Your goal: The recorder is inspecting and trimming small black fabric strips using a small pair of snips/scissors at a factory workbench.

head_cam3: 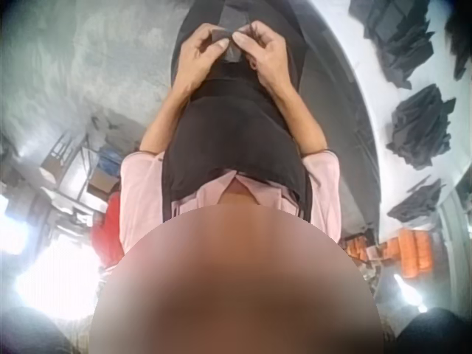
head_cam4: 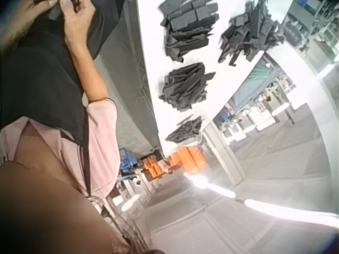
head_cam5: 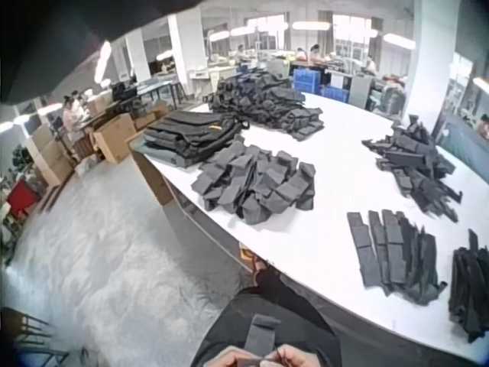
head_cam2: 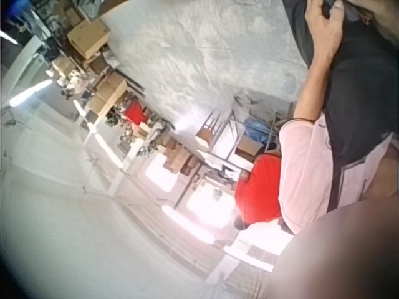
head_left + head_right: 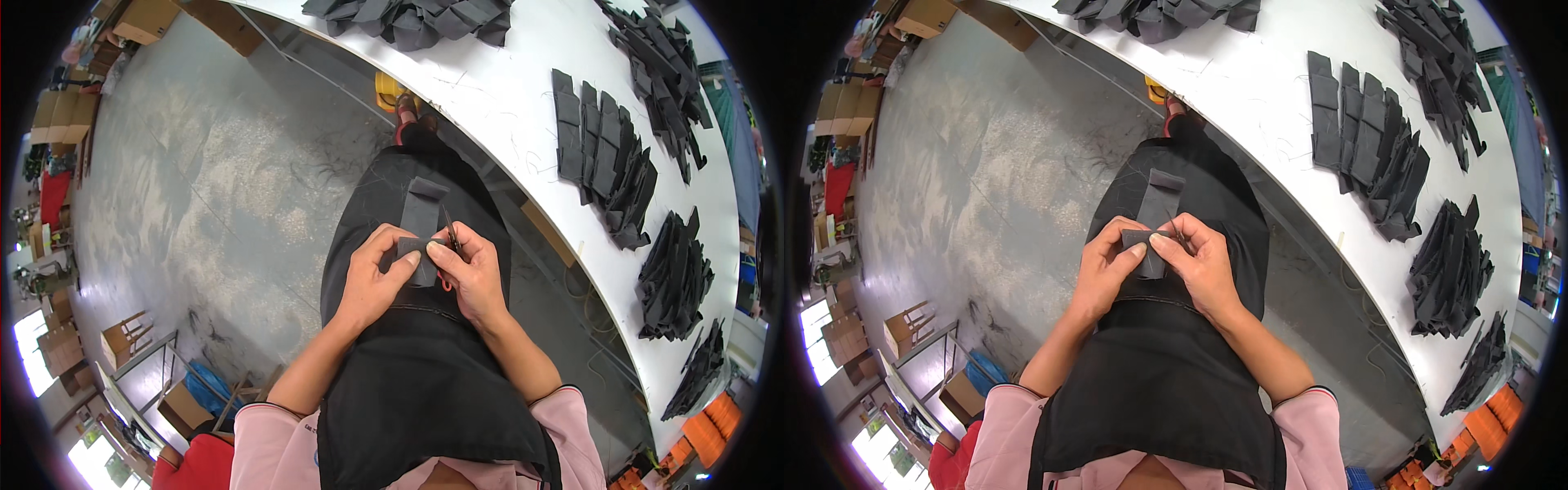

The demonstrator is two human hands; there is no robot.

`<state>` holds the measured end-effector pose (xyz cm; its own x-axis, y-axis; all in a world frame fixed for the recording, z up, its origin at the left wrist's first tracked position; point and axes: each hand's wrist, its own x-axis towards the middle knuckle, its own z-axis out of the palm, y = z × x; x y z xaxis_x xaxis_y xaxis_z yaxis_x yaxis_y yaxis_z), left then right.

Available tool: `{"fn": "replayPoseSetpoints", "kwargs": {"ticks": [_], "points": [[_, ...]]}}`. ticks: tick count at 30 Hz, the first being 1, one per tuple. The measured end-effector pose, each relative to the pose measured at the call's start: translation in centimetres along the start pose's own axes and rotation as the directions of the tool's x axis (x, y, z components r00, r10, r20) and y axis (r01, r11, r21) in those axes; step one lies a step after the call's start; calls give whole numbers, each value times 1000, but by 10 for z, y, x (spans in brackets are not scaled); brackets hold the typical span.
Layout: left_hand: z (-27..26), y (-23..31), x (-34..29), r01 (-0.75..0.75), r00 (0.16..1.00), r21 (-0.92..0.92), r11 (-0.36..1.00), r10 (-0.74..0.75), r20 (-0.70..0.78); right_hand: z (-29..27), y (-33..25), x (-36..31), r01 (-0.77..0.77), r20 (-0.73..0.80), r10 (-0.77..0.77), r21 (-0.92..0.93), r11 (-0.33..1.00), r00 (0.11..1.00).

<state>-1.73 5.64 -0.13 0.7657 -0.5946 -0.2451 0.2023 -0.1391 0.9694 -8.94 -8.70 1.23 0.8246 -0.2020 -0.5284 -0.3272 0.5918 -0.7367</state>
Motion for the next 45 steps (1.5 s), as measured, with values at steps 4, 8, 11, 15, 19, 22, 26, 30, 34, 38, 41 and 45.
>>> {"fn": "replayPoseSetpoints", "kwargs": {"ticks": [4,8,11,15,19,22,26,30,34,38,41,45], "points": [[1,1,0,78,997,-36,996,-78,2,-2,7,-2,104,-46,-107,-62,993,993],[7,1,-1,172,983,-34,984,-174,-58,-6,10,-1,85,-74,-92,-96,992,993],[13,6,3,129,981,73,989,-117,-157,-1,10,-2,308,-126,-350,-267,913,928],[11,1,3,16,971,219,976,37,-236,-19,9,-20,470,37,-693,-762,447,720],[14,1,2,22,963,201,979,33,-266,-17,4,-28,451,93,-684,-815,365,723],[17,7,2,-4,967,216,976,59,-247,-19,5,-18,507,195,-750,-836,210,632],[18,4,-1,-25,969,181,983,68,-238,-18,6,-15,528,245,-795,-842,110,555],[18,2,-3,32,970,111,993,-5,-241,-20,10,-17,500,280,-795,-865,34,538],[18,1,-2,44,969,115,992,-15,-245,-23,10,-23,488,264,-806,-872,34,529],[18,5,-1,35,970,174,984,9,-242,-22,8,-22,498,284,-793,-867,27,539],[17,4,-1,-19,972,228,974,71,-225,-20,7,-20,491,259,-776,-868,74,575],[18,3,0,-21,971,224,974,73,-228,-19,8,-19,481,268,-772,-875,55,576]]}}
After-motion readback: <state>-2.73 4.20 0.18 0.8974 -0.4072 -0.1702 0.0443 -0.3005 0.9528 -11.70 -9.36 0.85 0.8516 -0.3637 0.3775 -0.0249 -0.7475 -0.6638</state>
